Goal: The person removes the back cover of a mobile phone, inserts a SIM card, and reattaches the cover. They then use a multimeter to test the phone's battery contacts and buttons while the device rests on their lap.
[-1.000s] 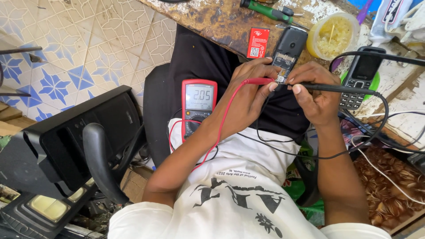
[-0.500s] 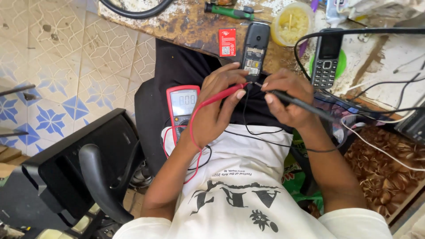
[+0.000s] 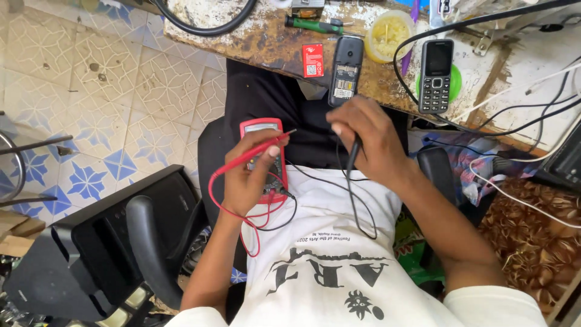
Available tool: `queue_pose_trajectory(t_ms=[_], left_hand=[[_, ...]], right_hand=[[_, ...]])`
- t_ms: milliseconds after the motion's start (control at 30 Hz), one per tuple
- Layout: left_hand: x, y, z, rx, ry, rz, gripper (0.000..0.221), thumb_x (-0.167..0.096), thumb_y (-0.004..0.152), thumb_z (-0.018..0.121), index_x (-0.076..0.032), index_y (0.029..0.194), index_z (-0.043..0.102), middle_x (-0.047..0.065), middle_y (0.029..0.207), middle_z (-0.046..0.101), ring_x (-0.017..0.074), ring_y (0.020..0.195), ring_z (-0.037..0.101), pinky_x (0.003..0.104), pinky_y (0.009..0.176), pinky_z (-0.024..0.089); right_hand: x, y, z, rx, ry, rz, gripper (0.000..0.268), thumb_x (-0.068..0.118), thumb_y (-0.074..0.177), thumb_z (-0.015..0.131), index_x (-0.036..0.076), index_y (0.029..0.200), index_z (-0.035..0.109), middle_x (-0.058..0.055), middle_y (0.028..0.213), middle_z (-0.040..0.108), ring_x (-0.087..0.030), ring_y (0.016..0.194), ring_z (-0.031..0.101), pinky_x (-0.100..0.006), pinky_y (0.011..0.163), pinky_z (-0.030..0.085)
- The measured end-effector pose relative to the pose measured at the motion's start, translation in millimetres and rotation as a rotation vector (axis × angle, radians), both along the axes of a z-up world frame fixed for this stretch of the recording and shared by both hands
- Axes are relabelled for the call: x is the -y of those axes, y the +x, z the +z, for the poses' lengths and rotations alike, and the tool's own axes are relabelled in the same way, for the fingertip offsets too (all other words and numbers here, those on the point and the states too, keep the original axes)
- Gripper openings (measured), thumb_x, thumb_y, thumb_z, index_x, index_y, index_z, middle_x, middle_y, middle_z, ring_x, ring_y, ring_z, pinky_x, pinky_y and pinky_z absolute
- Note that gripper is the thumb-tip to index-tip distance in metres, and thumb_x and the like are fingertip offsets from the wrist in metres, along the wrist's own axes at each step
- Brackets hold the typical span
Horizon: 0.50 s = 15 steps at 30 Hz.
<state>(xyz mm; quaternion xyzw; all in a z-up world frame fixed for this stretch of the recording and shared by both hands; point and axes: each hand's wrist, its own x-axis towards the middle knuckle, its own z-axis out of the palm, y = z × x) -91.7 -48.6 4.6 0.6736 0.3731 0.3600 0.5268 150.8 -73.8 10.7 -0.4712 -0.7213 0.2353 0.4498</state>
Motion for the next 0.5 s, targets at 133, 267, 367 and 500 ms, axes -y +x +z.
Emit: queue_pose_trajectory(t_ms=[133, 267, 367, 500], left_hand=[[-14.6, 10.1, 4.0, 0.288, -0.152, 0.297, 0.026, -0.022, 0.103, 0.059, -0.002, 0.12, 0.059, 0.017, 0.105, 0.073, 0.0252, 0.097, 0.073, 0.037, 0.09, 0.059], [-34.6, 16.7, 12.9, 0.403, -0.21, 0.433, 0.028, -0.025, 0.102, 0.061, -0.002, 0.118, 0.057, 0.019, 0.103, 0.071, 0.0267, 0.092, 0.074, 0.032, 0.083, 0.061], [-47.0, 17.1, 7.7, 0.411, -0.182, 0.411, 0.028, -0.026, 0.103, 0.06, -0.002, 0.118, 0.057, 0.017, 0.104, 0.071, 0.0266, 0.092, 0.074, 0.032, 0.081, 0.061], [-59.1, 19.7, -4.3, 0.434, -0.199, 0.412, 0.029, -0.025, 0.103, 0.061, -0.002, 0.119, 0.058, 0.018, 0.103, 0.071, 0.0262, 0.092, 0.074, 0.031, 0.082, 0.061]], right_hand=[[-47.2, 4.7, -6.2, 0.41, 0.021, -0.152, 0.02, 0.002, 0.105, 0.06, -0.004, 0.124, 0.061, -0.017, 0.094, 0.052, -0.04, 0.08, 0.055, -0.047, 0.071, 0.043], [-84.8, 0.5, -40.8, 0.766, -0.143, -0.211, 0.062, 0.01, 0.083, 0.088, -0.003, 0.137, 0.061, -0.011, 0.097, 0.053, -0.028, 0.087, 0.055, -0.039, 0.076, 0.044], [-94.1, -1.6, -49.5, 0.787, -0.259, -0.178, 0.049, 0.011, 0.087, 0.084, -0.003, 0.129, 0.063, -0.011, 0.096, 0.055, -0.029, 0.086, 0.057, -0.043, 0.08, 0.048], [-98.0, 3.2, -47.9, 0.807, -0.286, -0.153, 0.058, 0.015, 0.087, 0.085, -0.005, 0.136, 0.062, -0.011, 0.099, 0.058, -0.027, 0.09, 0.058, -0.041, 0.084, 0.049]])
